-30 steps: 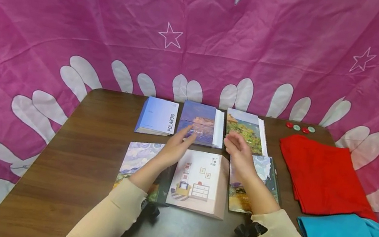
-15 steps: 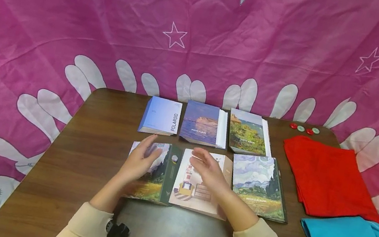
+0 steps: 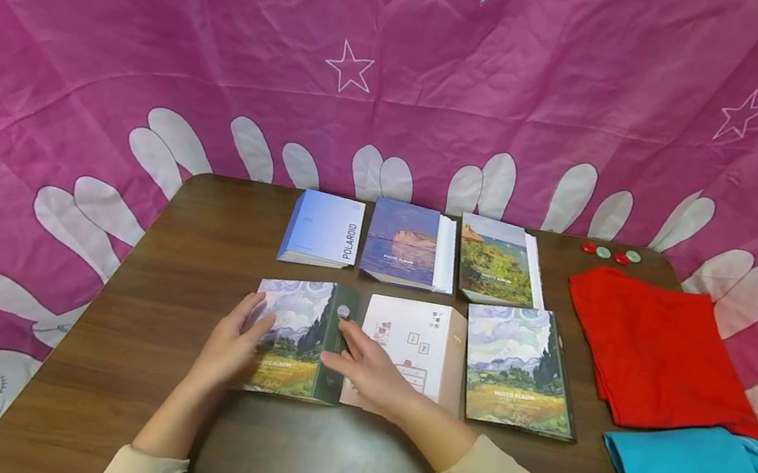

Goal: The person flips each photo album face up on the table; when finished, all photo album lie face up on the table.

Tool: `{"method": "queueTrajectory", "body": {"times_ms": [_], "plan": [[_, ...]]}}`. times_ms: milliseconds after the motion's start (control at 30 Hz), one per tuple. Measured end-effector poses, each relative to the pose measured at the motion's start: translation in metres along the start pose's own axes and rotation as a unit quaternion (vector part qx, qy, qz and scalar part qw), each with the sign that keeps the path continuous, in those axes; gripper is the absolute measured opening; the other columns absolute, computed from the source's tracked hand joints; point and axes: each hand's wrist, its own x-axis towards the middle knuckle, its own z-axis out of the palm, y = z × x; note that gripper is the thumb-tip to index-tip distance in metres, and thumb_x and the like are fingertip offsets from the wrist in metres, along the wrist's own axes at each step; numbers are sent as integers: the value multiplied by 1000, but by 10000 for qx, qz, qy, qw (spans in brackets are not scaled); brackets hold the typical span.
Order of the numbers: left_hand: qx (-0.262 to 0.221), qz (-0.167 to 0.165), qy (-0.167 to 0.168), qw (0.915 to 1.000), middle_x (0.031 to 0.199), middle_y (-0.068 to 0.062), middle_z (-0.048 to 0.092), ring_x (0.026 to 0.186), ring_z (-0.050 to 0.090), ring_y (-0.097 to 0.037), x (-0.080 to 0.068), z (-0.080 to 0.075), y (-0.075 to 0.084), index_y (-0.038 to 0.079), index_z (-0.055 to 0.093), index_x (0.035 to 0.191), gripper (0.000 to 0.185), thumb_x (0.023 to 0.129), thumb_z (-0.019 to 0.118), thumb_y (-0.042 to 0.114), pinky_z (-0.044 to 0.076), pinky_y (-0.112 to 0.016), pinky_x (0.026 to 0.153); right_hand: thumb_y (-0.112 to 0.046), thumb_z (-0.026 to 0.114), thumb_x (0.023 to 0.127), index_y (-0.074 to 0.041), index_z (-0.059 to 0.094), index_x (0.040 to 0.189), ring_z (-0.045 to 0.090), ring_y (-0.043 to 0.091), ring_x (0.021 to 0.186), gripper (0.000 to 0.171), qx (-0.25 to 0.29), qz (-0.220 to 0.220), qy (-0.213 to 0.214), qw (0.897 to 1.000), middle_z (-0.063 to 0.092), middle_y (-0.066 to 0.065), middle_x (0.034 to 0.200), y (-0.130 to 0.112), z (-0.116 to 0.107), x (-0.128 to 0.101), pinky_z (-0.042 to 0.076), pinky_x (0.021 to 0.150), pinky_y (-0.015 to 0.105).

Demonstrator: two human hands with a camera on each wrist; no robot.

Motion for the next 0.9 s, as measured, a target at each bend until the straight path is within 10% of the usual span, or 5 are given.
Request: {"method": "queueTrajectory", "body": {"times_ms": [400, 600, 900], "plan": [[-24, 342, 83, 9994, 166, -19, 20, 151, 24, -34, 2, 5, -18, -6, 39, 151, 64, 97, 68, 12, 18, -47, 123, -20, 57, 100, 8, 19, 157, 6, 45, 152, 74, 2004, 146, 479, 9784, 8, 28, 165, -9, 17, 9, 6, 123, 55], [-174, 421, -208, 9987, 168, -15, 14, 153, 16, -33, 0, 18, -11, -3, 37, 154, 73, 93, 74, 15, 14, -50, 123, -26, 52, 102, 8, 8, 158, 9, 49, 150, 79, 1865, 277, 426, 9811, 5, 26, 166, -8, 13, 6, -1, 119, 65], [-874, 456, -150, 9950, 168, -16, 14, 154, 15, -33, -1, 40, -4, 1, 44, 151, 62, 96, 70, 15, 12, -47, 124, -2, 56, 101, 13, 29, 152, 31, 43, 146, 59, 1357, -406, 1816, 9731, 28, 32, 158, -7, 16, -3, 36, 114, 48]]}}
